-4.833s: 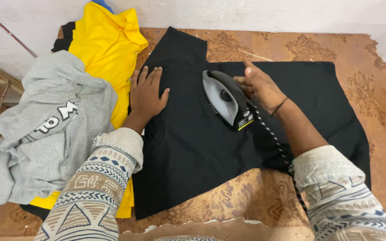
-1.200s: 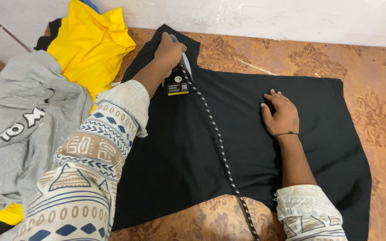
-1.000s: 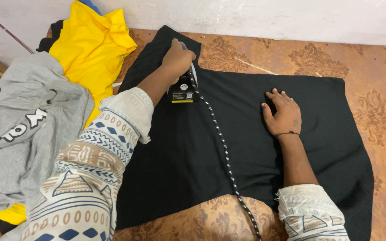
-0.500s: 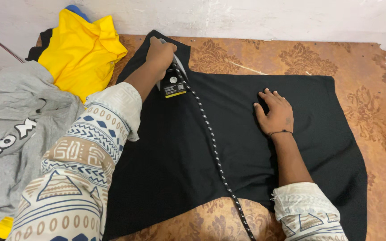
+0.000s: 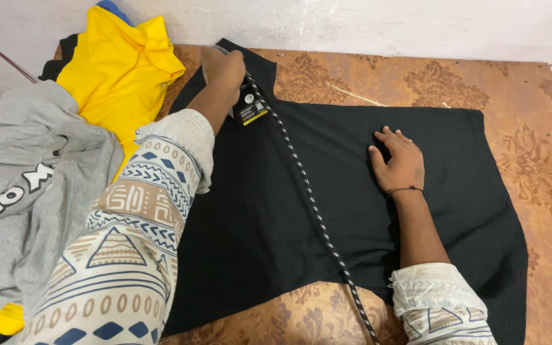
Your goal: The person irons a black t-shirt on a patterned table. They smooth the fabric with one hand while moving a steam iron with the other across the shirt's surface, repeatedly adjusting the garment to cover different areas.
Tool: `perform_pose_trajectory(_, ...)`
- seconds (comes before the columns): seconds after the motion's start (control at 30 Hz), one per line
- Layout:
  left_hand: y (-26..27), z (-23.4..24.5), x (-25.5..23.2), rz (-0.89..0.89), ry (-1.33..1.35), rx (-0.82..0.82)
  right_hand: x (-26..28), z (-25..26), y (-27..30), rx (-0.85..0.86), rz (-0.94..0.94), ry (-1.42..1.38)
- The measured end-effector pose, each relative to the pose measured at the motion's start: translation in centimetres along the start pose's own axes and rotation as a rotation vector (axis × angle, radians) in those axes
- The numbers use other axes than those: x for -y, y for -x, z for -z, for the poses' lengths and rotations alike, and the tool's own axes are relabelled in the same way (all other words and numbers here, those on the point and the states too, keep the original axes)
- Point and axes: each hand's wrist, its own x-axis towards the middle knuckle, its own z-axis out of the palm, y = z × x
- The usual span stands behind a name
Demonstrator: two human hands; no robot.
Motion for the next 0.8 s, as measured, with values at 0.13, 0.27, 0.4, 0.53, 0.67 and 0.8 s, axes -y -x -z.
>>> perform_pose_trajectory(0.13,0.7,1.3,-0.2,0.049,0.103,-0.038,0.0,0.1,0.1,0.011,-0.034,-0.002)
perform_pose_trajectory(0.27,3.5,0.1,-0.3,0.055,0.261,0.112,0.2,0.1,0.0,0.016,-0.031,0.005)
perform_pose_trajectory(0.4,5.2,-2.4,-0.8,0.080,0.189,0.104,0.2,0.2,0.1,0.007,-0.008,0.005)
perform_pose_trajectory(0.53,3.1,-3.7,-0.8,0.111,0.116,0.043,0.0,0.2,0.0,0.004,0.000,0.002)
perform_pose_trajectory(0.67,-1.4,-3.4,0.6,0.120,0.103,-0.051,-0.1,0.1,0.2,-0.001,-0.008,0.003)
perform_pose_trajectory(0.8,-5.5,-0.3,2.3,0.017,0.160,-0.097,-0.3,-0.1,-0.2,-0.005,-0.007,-0.002)
